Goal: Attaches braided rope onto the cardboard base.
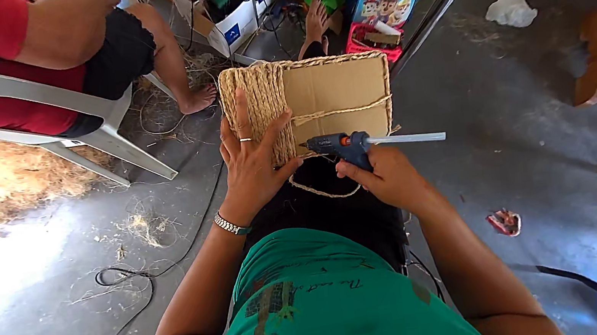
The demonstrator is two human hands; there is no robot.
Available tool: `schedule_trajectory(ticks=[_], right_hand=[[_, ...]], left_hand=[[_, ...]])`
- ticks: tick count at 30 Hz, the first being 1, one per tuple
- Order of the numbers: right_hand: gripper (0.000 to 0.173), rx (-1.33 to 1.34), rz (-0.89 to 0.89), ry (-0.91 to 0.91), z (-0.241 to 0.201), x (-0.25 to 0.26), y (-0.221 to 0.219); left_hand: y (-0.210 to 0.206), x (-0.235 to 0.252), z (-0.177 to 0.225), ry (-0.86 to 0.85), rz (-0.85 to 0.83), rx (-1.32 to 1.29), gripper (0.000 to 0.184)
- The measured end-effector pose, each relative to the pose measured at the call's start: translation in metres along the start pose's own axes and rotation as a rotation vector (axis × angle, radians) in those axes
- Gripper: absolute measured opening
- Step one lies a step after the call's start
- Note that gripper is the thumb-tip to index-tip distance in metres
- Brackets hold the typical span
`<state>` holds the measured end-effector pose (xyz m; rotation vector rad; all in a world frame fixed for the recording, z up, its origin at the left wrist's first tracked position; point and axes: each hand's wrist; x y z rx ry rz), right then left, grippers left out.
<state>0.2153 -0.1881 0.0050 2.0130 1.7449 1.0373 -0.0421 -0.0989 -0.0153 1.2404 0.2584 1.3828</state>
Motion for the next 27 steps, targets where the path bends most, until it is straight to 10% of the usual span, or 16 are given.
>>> schedule_trajectory(ticks=[27], right_hand=[[0.041,-0.083,-0.039,0.023,-0.007,0.013,0.009]], left_hand=[[-0.005,-0.007,0.001,-0.031,0.025,0.027,0.081]])
Point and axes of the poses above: each hand's wrist, its own x-axis towards the middle knuckle, its own y-axis out of the back of the hand, z = x × y, and after that the axes turned 15 degrees about z, right-handed
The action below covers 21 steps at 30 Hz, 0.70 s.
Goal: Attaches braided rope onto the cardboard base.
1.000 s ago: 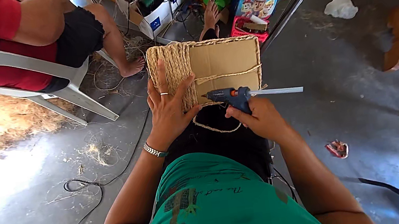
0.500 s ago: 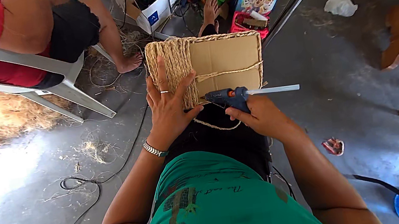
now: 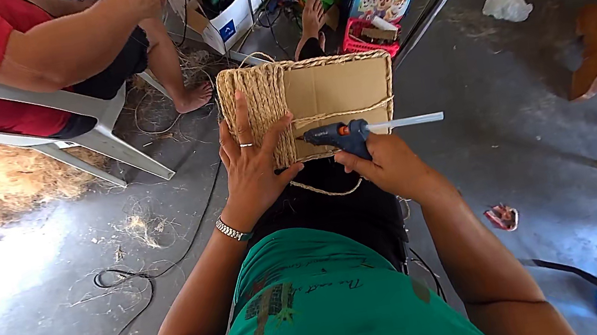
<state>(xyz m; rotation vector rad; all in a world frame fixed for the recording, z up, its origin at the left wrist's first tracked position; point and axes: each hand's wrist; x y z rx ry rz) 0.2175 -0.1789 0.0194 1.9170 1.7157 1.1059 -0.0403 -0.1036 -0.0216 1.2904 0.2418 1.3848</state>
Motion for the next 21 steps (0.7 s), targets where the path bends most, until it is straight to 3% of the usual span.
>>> schedule_trajectory(ticks=[12,21], right_hand=[[0.042,0.006,-0.017,0.016,0.004,-0.007,0.002],[0.039,0.036,0.109,0.041,-0.004,0.015,0.008]], left_hand=[[0.002,-0.002,0.002,-0.012,0.013,-0.018,0.086],[0.0,-0.007,-0.001,0.001,0.039,-0.018,0.091]])
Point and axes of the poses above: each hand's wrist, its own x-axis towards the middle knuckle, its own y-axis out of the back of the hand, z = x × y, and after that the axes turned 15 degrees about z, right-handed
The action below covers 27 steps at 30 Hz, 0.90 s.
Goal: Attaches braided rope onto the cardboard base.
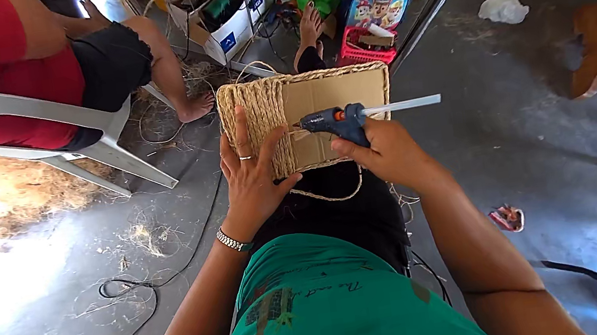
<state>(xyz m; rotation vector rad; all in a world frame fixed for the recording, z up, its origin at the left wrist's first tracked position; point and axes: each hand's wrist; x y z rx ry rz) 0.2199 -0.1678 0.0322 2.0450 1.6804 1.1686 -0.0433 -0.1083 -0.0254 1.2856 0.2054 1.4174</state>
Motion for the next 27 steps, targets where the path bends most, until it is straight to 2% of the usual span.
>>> schedule_trajectory(ticks=[5,13,19,27], right_hand=[[0.039,-0.008,-0.049,0.014,0.003,0.003,-0.005],[0.042,-0.014,-0.01,0.035,0.009,0.031,-0.01],[0.042,-0.052,-0.033,0.001,0.002,0.006,0.0],[0.043,-0.011,0.006,-0.002,0.006,0.059,-0.007]], left_hand=[[-0.001,0.001,-0.001,0.007,-0.002,0.0,0.091],[-0.002,0.0,-0.002,-0.008,-0.001,0.015,0.092],[-0.002,0.001,-0.003,-0.008,-0.003,0.01,0.093],[-0.003,-0.001,-0.001,-0.003,0.002,0.027,0.092]])
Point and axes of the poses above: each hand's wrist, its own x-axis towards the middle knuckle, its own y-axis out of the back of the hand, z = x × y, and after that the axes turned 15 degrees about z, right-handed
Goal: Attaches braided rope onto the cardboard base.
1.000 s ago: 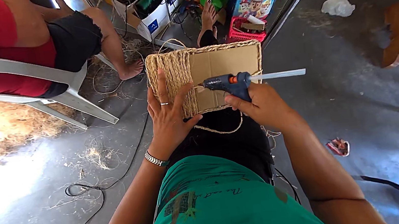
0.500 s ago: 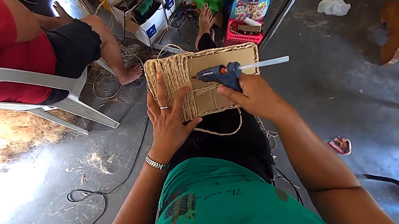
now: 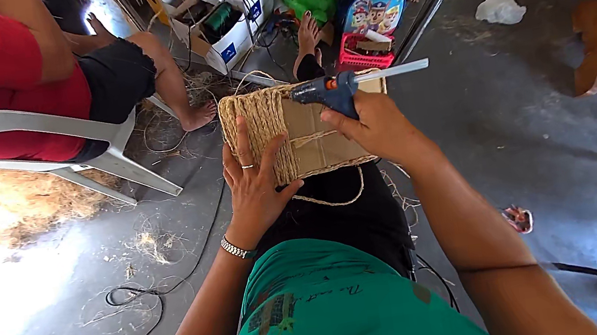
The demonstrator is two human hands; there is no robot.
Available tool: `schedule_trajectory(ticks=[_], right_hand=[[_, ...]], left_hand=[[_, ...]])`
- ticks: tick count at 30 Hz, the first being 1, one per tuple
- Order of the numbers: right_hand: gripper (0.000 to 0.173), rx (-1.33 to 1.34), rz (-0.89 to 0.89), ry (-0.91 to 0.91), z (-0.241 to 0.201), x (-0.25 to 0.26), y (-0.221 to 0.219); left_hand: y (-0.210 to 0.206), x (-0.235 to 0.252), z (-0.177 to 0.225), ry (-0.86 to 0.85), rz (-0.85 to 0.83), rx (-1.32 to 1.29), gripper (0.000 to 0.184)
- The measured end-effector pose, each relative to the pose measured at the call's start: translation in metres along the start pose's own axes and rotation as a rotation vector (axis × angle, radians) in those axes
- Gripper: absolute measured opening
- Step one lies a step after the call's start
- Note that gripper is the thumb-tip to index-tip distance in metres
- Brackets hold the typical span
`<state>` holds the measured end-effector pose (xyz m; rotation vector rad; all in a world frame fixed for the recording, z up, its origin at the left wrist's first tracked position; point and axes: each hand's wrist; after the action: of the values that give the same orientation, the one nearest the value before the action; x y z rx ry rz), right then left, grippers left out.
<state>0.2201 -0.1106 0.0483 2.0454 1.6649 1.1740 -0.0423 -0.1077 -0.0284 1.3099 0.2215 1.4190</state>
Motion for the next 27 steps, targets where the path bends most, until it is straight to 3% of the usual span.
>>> schedule_trajectory(ticks=[8,16,27], right_hand=[[0.044,-0.031,-0.058,0.017,0.0,-0.026,0.001],[0.042,-0.019,0.033,0.01,0.0,0.007,-0.003],[0.041,0.018,0.03,-0.012,0.001,-0.017,-0.002]], left_hand=[[-0.001,0.003,-0.003,-0.011,0.005,-0.022,0.091],[-0.003,-0.001,-0.002,-0.012,0.015,-0.001,0.093],[-0.002,0.0,-0.002,-0.002,0.002,-0.013,0.091]])
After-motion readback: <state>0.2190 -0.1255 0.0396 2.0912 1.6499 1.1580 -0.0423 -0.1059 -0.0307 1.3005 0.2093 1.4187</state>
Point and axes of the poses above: each hand's wrist, its own x-axis towards the middle knuckle, its own y-axis out of the back of the hand, z = x × y, and after that the axes turned 15 degrees about z, right-handed
